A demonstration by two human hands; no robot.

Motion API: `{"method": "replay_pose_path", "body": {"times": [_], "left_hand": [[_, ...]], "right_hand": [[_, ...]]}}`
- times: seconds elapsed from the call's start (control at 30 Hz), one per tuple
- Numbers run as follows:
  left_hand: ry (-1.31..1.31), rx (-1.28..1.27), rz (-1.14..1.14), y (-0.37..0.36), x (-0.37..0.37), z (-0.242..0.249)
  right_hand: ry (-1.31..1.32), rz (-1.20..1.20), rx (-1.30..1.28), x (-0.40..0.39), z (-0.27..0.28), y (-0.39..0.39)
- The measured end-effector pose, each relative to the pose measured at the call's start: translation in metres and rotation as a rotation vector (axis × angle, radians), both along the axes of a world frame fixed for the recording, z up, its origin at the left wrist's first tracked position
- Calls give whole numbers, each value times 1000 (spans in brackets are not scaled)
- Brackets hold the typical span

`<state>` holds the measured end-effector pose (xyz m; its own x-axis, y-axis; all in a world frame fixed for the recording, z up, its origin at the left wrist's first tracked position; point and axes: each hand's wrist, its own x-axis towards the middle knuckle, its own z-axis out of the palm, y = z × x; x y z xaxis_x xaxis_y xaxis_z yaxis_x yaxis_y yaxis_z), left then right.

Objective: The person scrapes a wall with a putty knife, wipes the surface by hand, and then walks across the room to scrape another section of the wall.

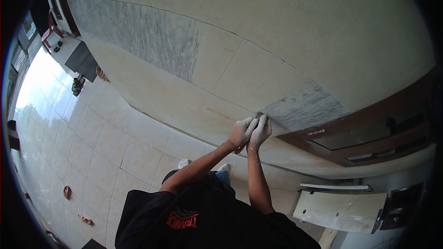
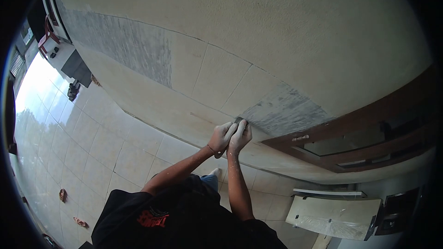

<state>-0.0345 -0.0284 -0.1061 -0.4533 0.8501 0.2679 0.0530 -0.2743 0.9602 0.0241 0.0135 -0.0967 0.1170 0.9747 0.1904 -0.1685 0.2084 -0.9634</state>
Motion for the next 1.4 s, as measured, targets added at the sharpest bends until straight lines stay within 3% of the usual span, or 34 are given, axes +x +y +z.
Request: {"method": "replay_pose_path", "body": {"times": [0.17,0.27,0.37,0.47,0.57,0.67,0.77,0.8,0.97,1.0,1.03,1.13,1.2,1.3,1.4], "left_hand": [[-122,19,6,-1,4,28],[-33,-26,-16,3,2,6],[-15,43,6,8,-1,15],[-26,7,-22,0,-5,35],[38,-6,-8,6,-5,18],[8,67,9,3,-2,17],[-20,71,-6,4,-10,59],[-36,76,-23,3,-8,66],[11,-18,-19,4,-3,18],[21,12,0,5,-4,22],[31,39,18,6,-6,33],[32,51,-8,6,-12,75],[13,61,-27,5,-12,85],[26,40,5,5,-6,40],[170,19,49,6,-10,32]], "right_hand": [[-52,17,-23,6,19,-1],[-63,-35,16,2,8,2],[-41,-41,37,-2,10,2],[14,-5,11,-8,49,-6],[6,-12,40,1,7,6],[-34,-85,53,-7,15,6],[10,-68,45,-12,67,-6],[-21,-71,36,-6,61,-9],[-138,-132,66,-3,22,1],[-201,-158,75,-3,16,2],[-61,-118,64,-9,36,-5],[29,-48,33,-11,88,-5],[27,-75,34,-5,79,-1],[-10,-115,76,-10,38,2],[56,-61,-35,-10,45,-4]]}}
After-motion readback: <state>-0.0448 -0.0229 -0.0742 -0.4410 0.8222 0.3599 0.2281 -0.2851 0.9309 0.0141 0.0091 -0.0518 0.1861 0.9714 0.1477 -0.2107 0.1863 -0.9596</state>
